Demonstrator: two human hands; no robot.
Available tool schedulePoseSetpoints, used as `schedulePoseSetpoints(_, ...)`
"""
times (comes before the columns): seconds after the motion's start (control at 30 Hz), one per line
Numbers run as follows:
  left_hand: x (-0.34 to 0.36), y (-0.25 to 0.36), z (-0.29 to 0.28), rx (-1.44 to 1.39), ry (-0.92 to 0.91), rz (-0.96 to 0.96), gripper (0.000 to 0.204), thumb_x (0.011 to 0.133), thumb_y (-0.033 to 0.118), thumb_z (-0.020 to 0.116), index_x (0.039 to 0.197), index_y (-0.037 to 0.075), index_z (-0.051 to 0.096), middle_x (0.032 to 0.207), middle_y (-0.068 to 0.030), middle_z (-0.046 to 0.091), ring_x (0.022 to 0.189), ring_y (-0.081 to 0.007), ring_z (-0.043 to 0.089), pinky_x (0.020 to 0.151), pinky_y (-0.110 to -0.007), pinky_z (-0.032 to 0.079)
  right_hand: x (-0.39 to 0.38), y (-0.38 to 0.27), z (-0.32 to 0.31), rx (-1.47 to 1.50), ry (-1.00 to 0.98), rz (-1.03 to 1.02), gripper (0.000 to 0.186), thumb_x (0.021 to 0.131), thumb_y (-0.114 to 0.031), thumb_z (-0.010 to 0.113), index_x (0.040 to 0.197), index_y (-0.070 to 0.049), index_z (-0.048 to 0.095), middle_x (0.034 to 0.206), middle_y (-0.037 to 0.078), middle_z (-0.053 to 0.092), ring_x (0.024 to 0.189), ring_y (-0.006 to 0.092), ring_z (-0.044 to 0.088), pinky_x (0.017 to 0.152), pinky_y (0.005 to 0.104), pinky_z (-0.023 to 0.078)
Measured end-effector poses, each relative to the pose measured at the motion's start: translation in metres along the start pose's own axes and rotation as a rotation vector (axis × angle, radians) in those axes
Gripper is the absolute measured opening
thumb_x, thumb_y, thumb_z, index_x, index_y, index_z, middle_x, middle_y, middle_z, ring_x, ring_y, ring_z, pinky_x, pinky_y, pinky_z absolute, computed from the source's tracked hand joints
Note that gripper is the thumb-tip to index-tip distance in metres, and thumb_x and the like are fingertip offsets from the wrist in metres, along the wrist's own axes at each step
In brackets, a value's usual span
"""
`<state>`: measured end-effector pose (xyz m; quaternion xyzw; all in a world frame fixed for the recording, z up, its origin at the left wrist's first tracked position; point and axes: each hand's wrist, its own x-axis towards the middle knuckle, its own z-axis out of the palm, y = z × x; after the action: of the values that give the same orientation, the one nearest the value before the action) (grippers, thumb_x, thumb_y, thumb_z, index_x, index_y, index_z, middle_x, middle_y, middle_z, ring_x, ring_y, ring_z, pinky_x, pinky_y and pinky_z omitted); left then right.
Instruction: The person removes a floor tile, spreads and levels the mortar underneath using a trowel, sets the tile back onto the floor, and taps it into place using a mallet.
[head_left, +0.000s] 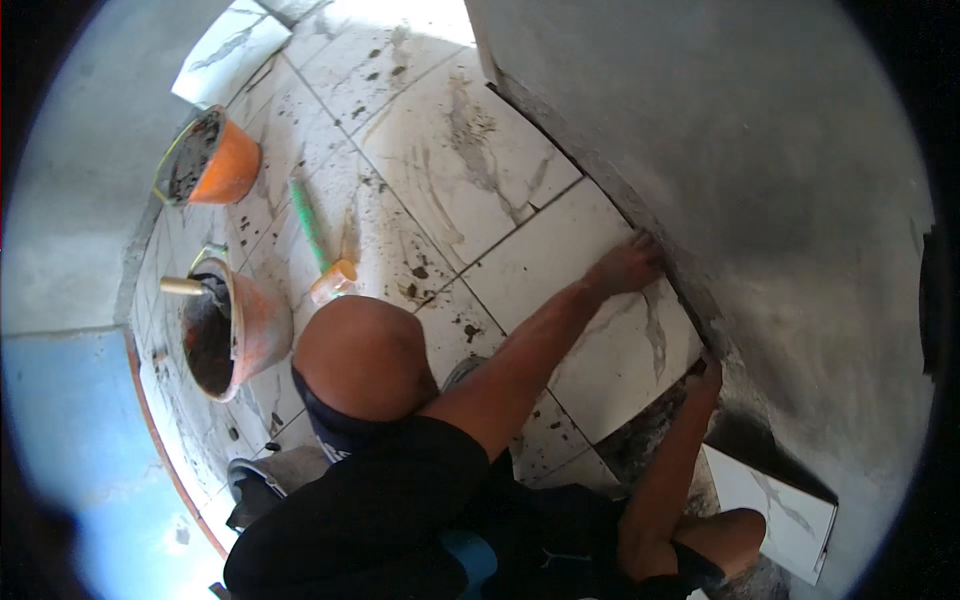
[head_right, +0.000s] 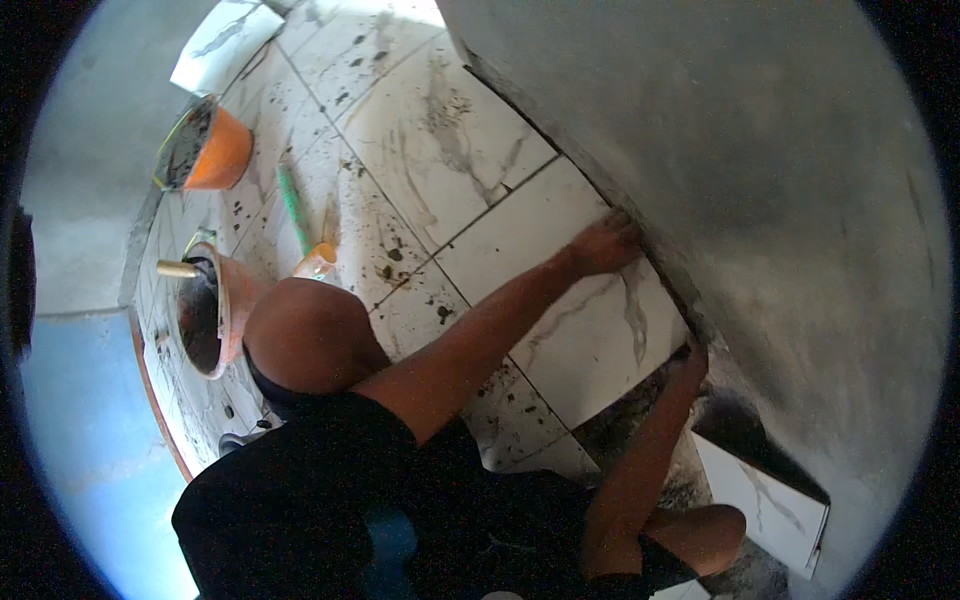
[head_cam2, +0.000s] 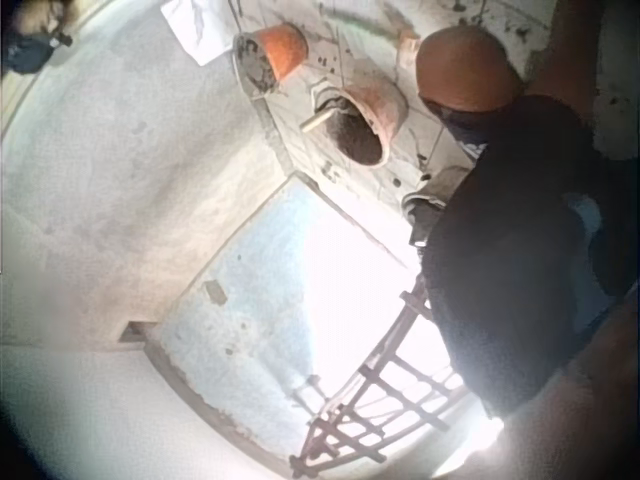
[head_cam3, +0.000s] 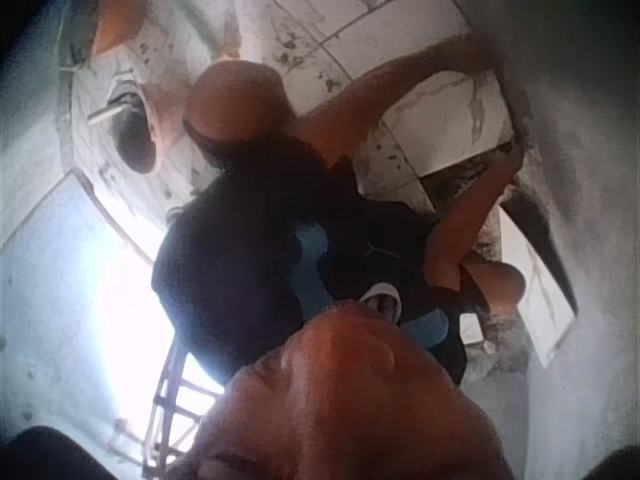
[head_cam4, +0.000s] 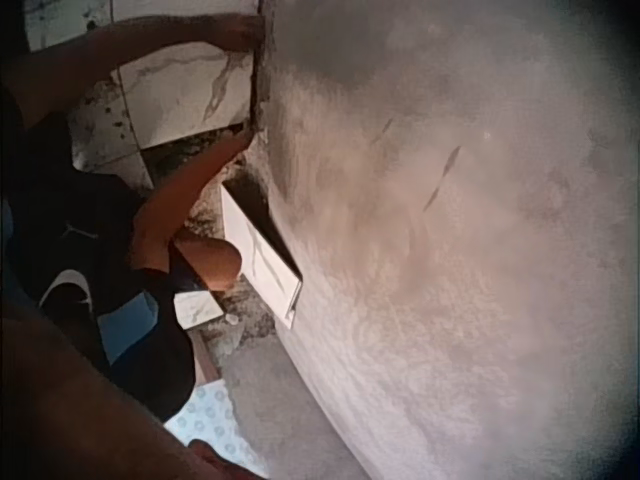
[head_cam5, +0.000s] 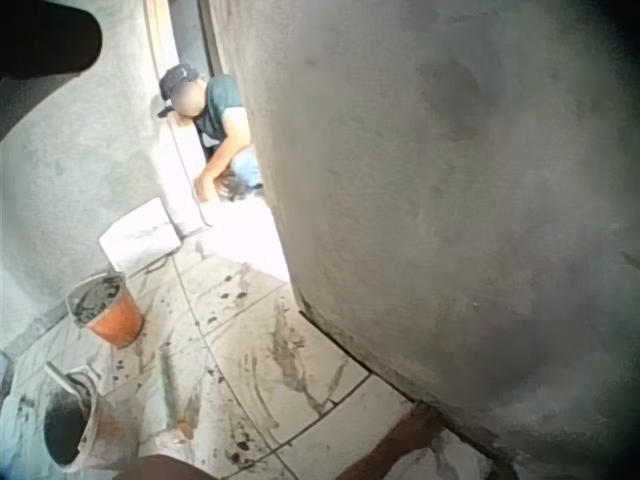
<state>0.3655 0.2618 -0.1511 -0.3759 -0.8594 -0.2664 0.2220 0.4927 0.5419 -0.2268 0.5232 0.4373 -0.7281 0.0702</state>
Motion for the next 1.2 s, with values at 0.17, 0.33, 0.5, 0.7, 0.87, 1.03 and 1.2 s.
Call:
schedulePoseSetpoints(0.17, 0.020, 0.008, 0.017, -0.060, -0.074, -0.094, 0.021, 0.076, 0.024, 0.060, 0.086, 0.006, 0.065, 0.106, -0.0129, 0.052, 0.104, -0.0300, 0.047, 0.098, -0.041, 0.036, -0.056, -0.036, 0.011, 0.120, 0.027, -0.109, 0.033, 0.084, -0.006, 0.053, 0.116, 0.002, 0.048, 0.115, 0.015, 0.053, 0.105, 0.0301, 0.050, 0.089, 0.0433, 0.040)
schedulePoseSetpoints(0.33, 0.035, 0.022, 0.011, -0.007, -0.038, -0.004, 0.025, 0.077, 0.027, 0.061, 0.090, 0.006, 0.066, 0.105, -0.0146, 0.053, 0.105, -0.0302, 0.047, 0.097, -0.039, 0.038, -0.029, -0.043, -0.022, 0.189, 0.052, -0.214, 0.033, 0.083, -0.008, 0.055, 0.115, 0.001, 0.050, 0.113, 0.014, 0.054, 0.103, 0.0303, 0.051, 0.088, 0.0439, 0.040)
schedulePoseSetpoints(0.5, 0.021, 0.018, 0.008, 0.054, -0.009, -0.002, 0.030, 0.082, 0.032, 0.057, 0.086, 0.004, 0.067, 0.107, -0.0148, 0.053, 0.102, -0.0304, 0.049, 0.097, -0.040, 0.036, -0.057, -0.031, 0.014, -0.699, 0.443, -0.507, 0.047, 0.076, -0.029, 0.065, 0.113, -0.002, 0.056, 0.108, 0.011, 0.060, 0.096, 0.0294, 0.057, 0.083, 0.0407, 0.043)
schedulePoseSetpoints(0.7, 0.038, 0.030, 0.008, 0.043, -0.284, -0.003, 0.032, 0.084, 0.033, 0.055, 0.090, 0.003, 0.065, 0.107, -0.0139, 0.053, 0.103, -0.0309, 0.048, 0.092, -0.040, 0.040, 0.012, -0.048, -0.033, -0.653, 0.238, -0.777, 0.037, 0.083, -0.024, 0.058, 0.111, 0.000, 0.057, 0.110, 0.013, 0.058, 0.099, 0.0305, 0.054, 0.085, 0.0400, 0.043)
schedulePoseSetpoints(0.87, 0.028, 0.020, 0.005, 0.008, -0.207, -0.037, 0.031, 0.084, 0.033, 0.056, 0.088, 0.003, 0.066, 0.110, -0.0135, 0.052, 0.102, -0.0297, 0.047, 0.095, -0.041, 0.037, 0.018, -0.046, -0.024, 0.158, 0.082, -0.395, 0.025, 0.078, -0.015, 0.064, 0.101, -0.005, 0.062, 0.094, 0.011, 0.062, 0.073, 0.0228, 0.058, 0.065, 0.0360, 0.045)
schedulePoseSetpoints(1.03, 0.023, 0.017, 0.004, 0.022, -0.232, -0.047, 0.032, 0.085, 0.033, 0.054, 0.089, 0.004, 0.065, 0.110, -0.0138, 0.052, 0.104, -0.0302, 0.047, 0.099, -0.041, 0.034, -0.053, -0.051, 0.015, -0.249, 0.220, -0.224, 0.039, 0.081, -0.015, 0.062, 0.116, 0.000, 0.052, 0.114, 0.013, 0.054, 0.100, 0.0260, 0.051, 0.085, 0.0376, 0.040)
schedulePoseSetpoints(1.2, 0.028, 0.024, 0.004, 0.072, -0.295, -0.050, 0.033, 0.086, 0.034, 0.051, 0.092, 0.004, 0.066, 0.111, -0.0143, 0.052, 0.106, -0.0295, 0.046, 0.100, -0.041, 0.033, -0.048, -0.055, 0.006, -0.257, 0.267, -0.296, 0.035, 0.080, -0.015, 0.063, 0.111, -0.001, 0.055, 0.108, 0.011, 0.055, 0.088, 0.0233, 0.049, 0.076, 0.0375, 0.039)
